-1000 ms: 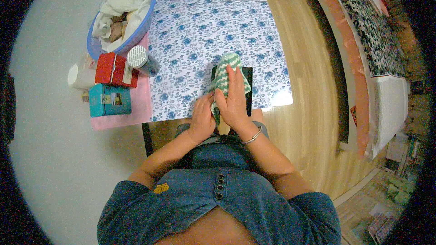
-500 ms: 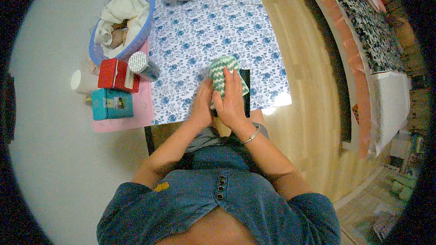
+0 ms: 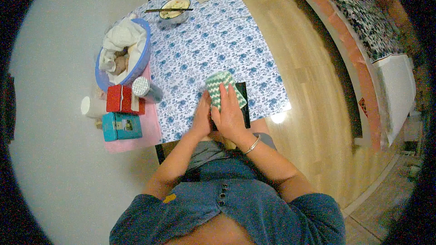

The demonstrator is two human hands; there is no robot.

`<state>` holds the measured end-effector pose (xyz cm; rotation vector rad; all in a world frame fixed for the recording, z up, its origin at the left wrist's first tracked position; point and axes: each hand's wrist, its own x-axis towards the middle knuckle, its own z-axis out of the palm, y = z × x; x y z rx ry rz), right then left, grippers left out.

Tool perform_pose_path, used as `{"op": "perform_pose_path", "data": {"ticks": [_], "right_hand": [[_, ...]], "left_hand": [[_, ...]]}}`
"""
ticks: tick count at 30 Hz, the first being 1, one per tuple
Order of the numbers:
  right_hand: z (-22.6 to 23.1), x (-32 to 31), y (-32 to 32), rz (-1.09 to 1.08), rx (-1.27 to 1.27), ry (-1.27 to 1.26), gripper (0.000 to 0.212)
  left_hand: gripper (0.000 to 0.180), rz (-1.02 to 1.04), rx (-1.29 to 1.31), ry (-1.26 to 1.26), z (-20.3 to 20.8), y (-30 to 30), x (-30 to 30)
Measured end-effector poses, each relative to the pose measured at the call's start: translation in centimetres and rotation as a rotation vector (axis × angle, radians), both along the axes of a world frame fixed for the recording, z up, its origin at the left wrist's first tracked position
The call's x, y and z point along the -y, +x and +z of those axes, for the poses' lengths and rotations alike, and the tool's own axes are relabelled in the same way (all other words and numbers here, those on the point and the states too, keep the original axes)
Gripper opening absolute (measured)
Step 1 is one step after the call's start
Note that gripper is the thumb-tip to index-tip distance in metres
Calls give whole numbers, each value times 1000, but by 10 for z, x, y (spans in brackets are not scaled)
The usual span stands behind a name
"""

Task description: The person wipes a black remote control with a green and white checkered cloth, turning the remote over to clean all sides.

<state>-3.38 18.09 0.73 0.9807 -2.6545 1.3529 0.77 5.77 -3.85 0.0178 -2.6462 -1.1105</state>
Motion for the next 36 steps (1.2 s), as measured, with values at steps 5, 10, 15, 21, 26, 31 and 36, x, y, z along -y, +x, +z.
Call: {"op": "perform_pose_path", "data": {"ticks": [5, 10, 15, 21, 26, 31, 36], "right_hand": [[2, 0, 0, -30, 34, -24, 60], [1, 0, 2, -60, 66, -67, 56], [-1, -2, 3, -80, 48, -163, 45], [-10, -4, 4, -101, -45, -357, 31], [3, -8, 10, -24, -140, -368, 26], [11, -17, 15, -9, -102, -303, 31], [-1, -35, 28, 12, -54, -150, 26]], "left_hand": [[45, -112, 208, 848, 23, -29, -2], [45, 34, 201, 823, 1, 10, -16], [48, -44, 172, 902, 23, 36, -36], [52, -93, 2, 542, 4, 37, -37], [49, -54, -69, 476, 21, 24, -34], [52, -85, -70, 279, 26, 23, -33], [57, 16, -240, 33, 15, 33, -48]]}}
